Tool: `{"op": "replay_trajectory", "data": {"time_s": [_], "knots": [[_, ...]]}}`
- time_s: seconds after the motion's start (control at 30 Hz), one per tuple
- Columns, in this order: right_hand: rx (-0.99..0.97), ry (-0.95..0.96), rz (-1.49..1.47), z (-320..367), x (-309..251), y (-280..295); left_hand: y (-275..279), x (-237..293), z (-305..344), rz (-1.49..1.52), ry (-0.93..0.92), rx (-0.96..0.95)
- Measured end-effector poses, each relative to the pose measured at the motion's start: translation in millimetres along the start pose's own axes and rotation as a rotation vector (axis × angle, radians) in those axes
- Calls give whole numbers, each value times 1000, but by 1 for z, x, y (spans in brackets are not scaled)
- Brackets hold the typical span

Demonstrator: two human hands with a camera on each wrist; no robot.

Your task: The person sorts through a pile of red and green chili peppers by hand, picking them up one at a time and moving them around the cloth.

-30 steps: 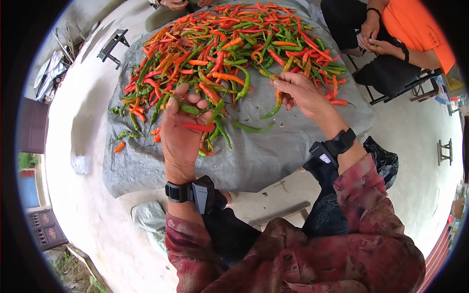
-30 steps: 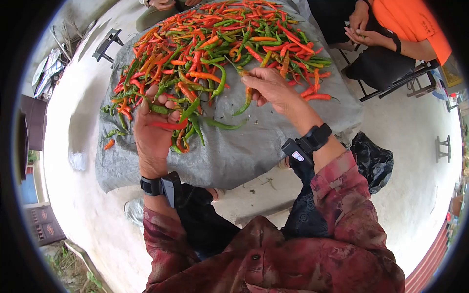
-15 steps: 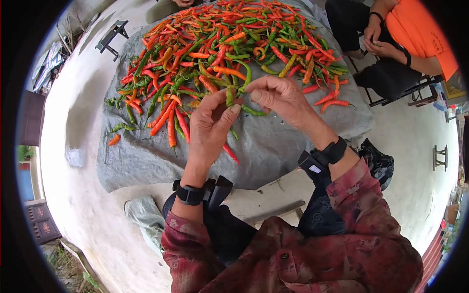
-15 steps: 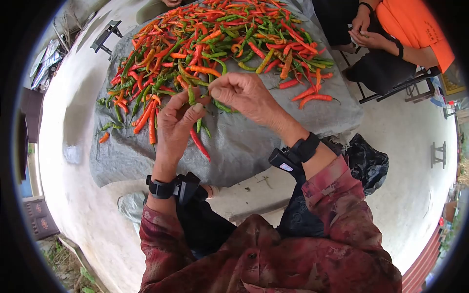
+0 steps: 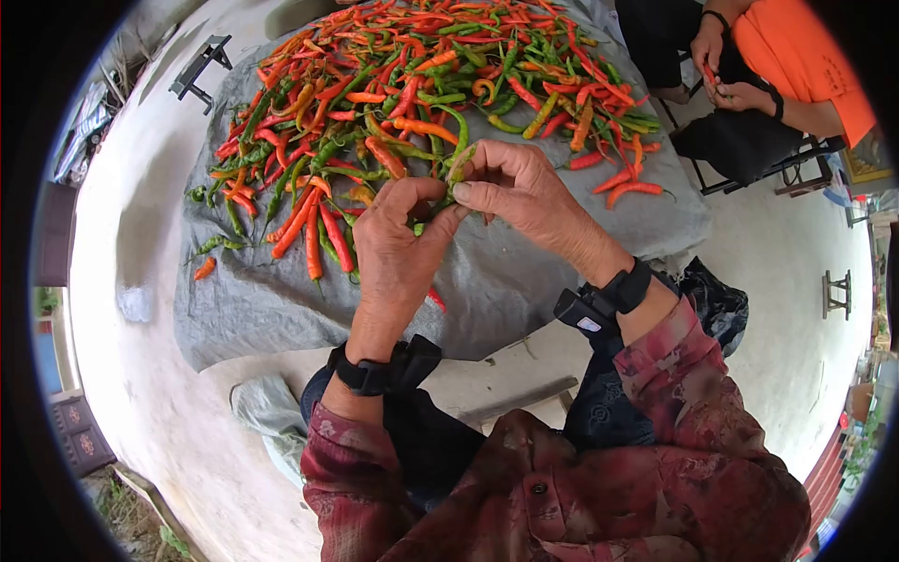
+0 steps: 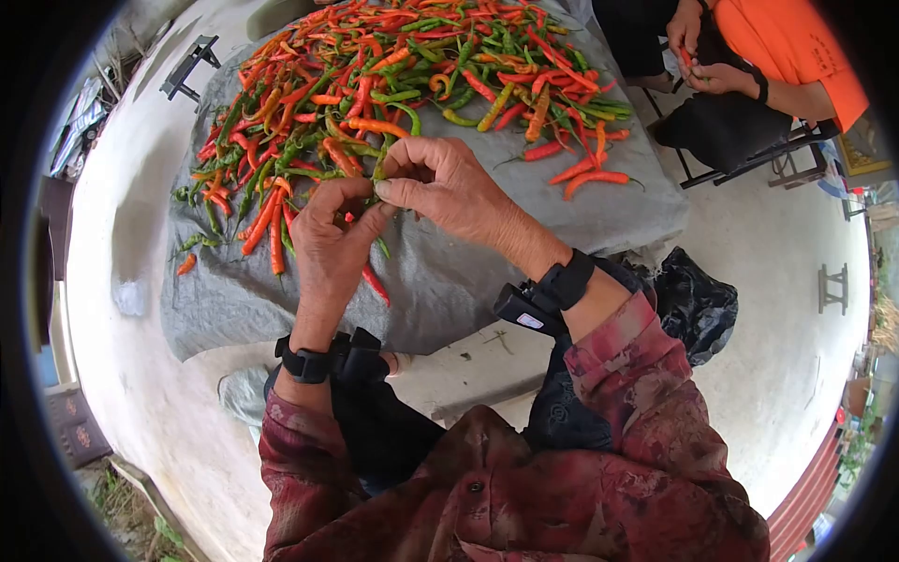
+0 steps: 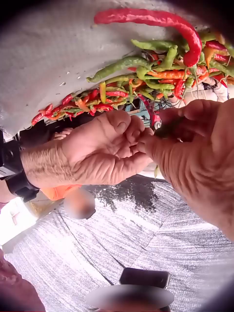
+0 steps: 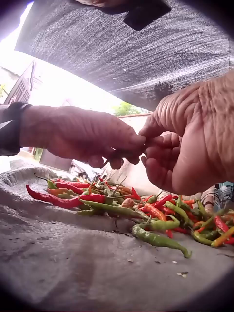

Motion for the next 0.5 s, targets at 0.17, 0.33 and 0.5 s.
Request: {"op": "replay_trajectory", "data": {"time_s": [0.17, 0.33, 0.5], "knots": [[-13, 29, -157, -2, 2, 7, 0, 3, 1, 42, -7, 12], [-76, 4, -316, -3, 6, 11, 0, 5, 2, 68, -12, -2], [-56, -5, -307, -5, 7, 12, 0, 6, 2, 58, 31, -41]]}}
Point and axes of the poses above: each hand's wrist, its own z-axis away from the middle knuckle, its own y-axis out of the back of the hand, x = y × z, the point moved 5 cm from there along -z, towards the middle knuckle, and after that the axes turned 15 degrees about -y, right-handed, at the moved point
